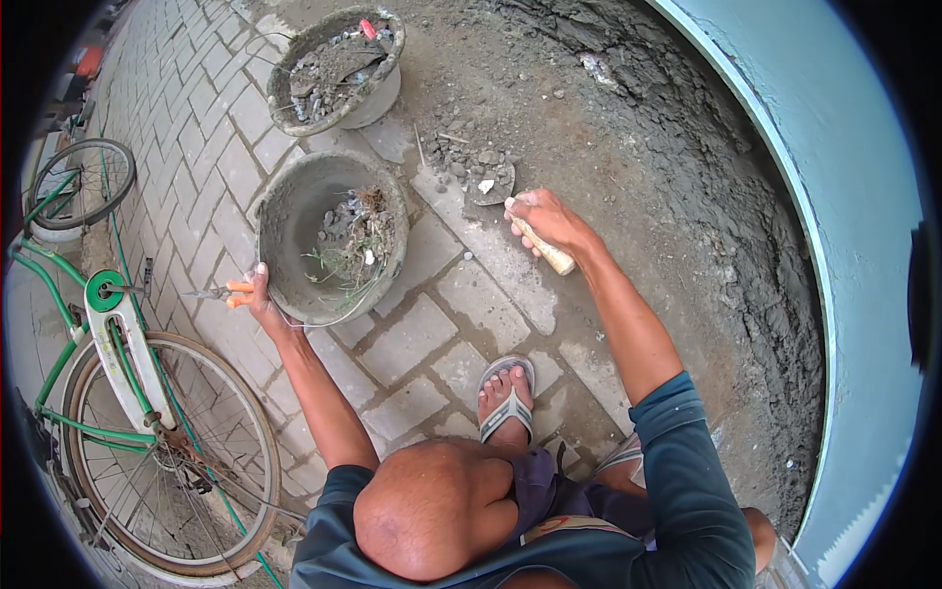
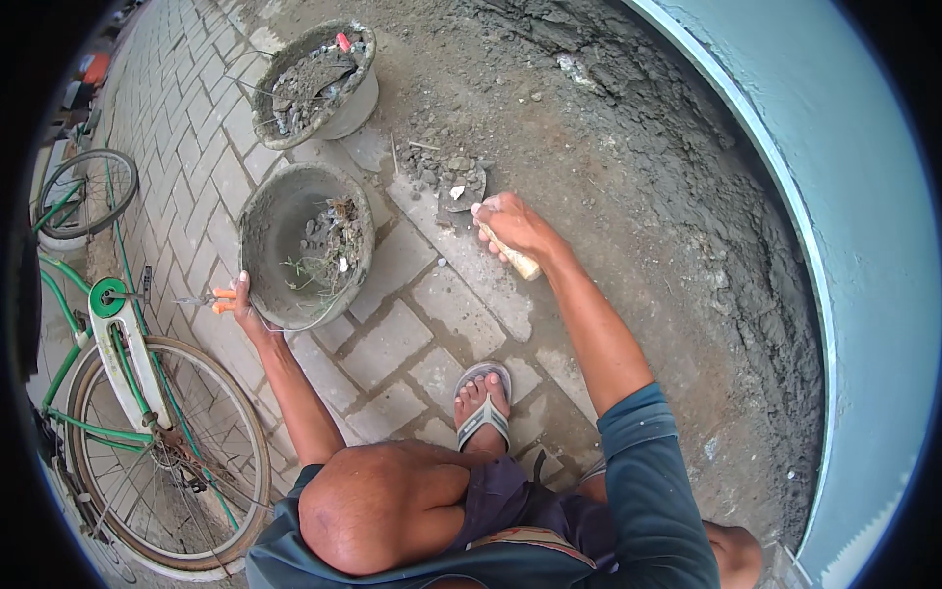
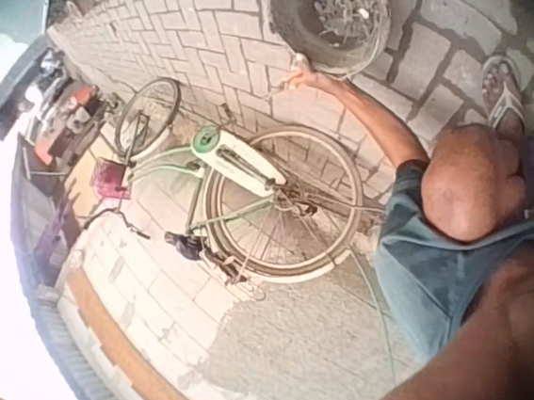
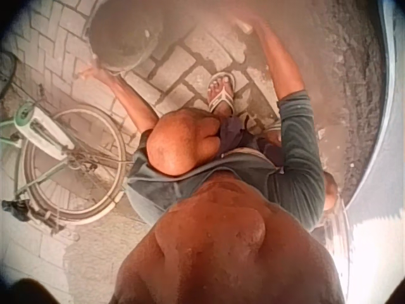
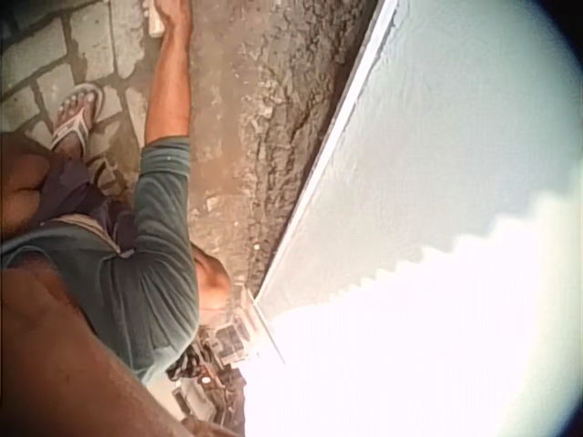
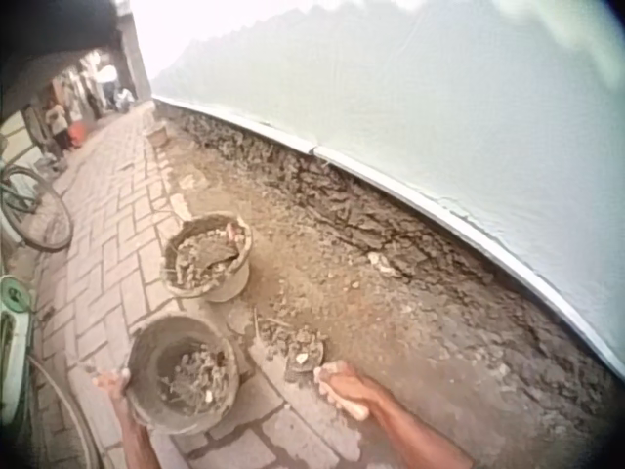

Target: Applying mortar to the base of an outdoor wall using a trowel.

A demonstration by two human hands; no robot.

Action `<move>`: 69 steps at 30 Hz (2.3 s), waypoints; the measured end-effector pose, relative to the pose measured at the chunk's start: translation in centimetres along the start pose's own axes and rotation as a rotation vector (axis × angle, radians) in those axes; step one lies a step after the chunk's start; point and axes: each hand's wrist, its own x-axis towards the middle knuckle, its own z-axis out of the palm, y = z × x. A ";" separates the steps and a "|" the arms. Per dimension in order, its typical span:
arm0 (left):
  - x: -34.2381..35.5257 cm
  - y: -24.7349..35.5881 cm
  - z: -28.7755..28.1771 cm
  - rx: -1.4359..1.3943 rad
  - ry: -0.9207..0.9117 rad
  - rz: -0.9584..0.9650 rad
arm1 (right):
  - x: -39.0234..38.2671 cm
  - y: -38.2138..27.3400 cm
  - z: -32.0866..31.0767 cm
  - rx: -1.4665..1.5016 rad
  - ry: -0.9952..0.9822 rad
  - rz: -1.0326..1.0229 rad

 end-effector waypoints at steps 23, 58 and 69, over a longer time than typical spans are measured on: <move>-0.6 -1.0 -1.3 0.088 0.108 0.105 | -15.1 14.7 7.7 0.276 -0.239 0.270; 0.2 -1.8 -3.7 0.073 0.018 0.115 | -4.0 4.8 6.5 0.530 0.013 -0.012; -1.1 -1.4 -1.5 0.000 0.000 0.082 | -10.1 15.9 12.4 0.600 -0.094 0.256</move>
